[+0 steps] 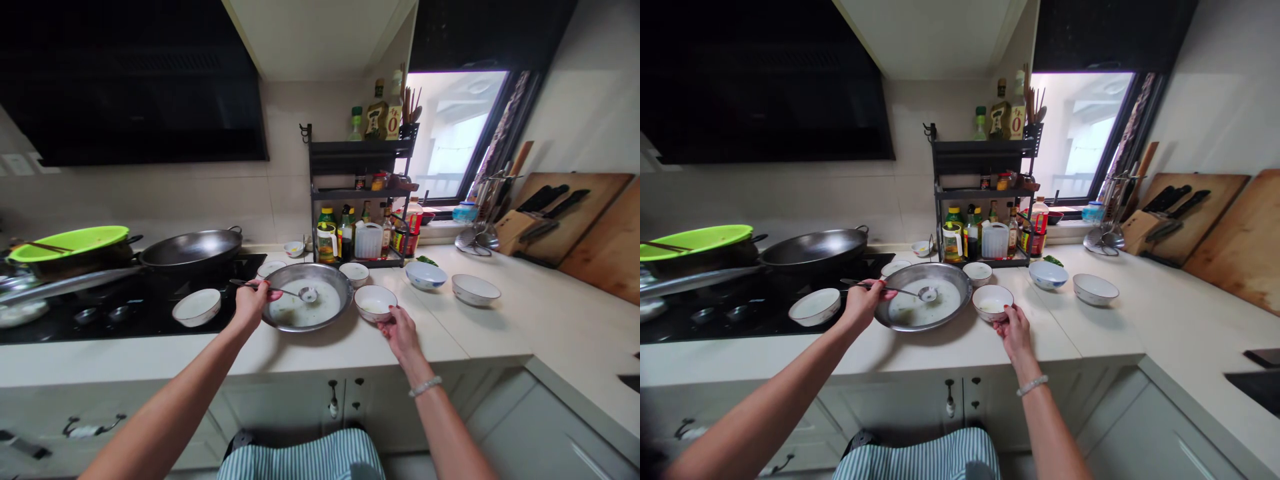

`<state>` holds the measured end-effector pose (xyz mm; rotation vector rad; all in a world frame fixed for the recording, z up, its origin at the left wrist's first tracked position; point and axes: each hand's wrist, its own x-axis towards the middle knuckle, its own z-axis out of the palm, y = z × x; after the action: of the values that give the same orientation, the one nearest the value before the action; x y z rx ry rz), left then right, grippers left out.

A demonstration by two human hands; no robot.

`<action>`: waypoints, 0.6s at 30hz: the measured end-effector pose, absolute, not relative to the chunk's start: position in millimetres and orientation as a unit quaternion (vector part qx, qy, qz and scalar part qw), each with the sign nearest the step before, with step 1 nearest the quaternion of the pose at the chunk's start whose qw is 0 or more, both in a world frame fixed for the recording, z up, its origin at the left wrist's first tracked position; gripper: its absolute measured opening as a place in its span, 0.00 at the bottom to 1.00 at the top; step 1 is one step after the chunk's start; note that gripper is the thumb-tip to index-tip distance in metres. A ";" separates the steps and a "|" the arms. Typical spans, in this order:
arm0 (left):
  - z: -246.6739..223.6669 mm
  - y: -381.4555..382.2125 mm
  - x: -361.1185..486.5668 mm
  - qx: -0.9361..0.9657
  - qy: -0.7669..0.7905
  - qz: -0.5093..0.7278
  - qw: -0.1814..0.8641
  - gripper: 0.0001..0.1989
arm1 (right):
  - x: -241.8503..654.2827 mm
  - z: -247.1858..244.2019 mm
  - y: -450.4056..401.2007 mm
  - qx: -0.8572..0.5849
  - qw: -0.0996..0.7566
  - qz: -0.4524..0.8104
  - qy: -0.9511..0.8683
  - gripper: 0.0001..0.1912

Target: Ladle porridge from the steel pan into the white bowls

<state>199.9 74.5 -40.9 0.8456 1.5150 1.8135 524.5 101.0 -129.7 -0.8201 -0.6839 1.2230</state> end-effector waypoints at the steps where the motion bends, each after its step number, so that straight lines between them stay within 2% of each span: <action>1: -39.8 74.0 200.9 0.320 0.574 0.686 0.312 0.06 | 524.4 -129.3 100.8 -0.368 0.688 0.547 -0.305 0.19; 18: -21.4 72.2 218.5 0.294 0.557 0.693 0.350 0.09 | 524.3 -127.5 98.9 -0.371 0.676 0.557 -0.309 0.19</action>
<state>218.5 72.2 -21.4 0.7627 1.4442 1.7950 524.3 98.9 -127.5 -0.8348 -0.6940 1.2515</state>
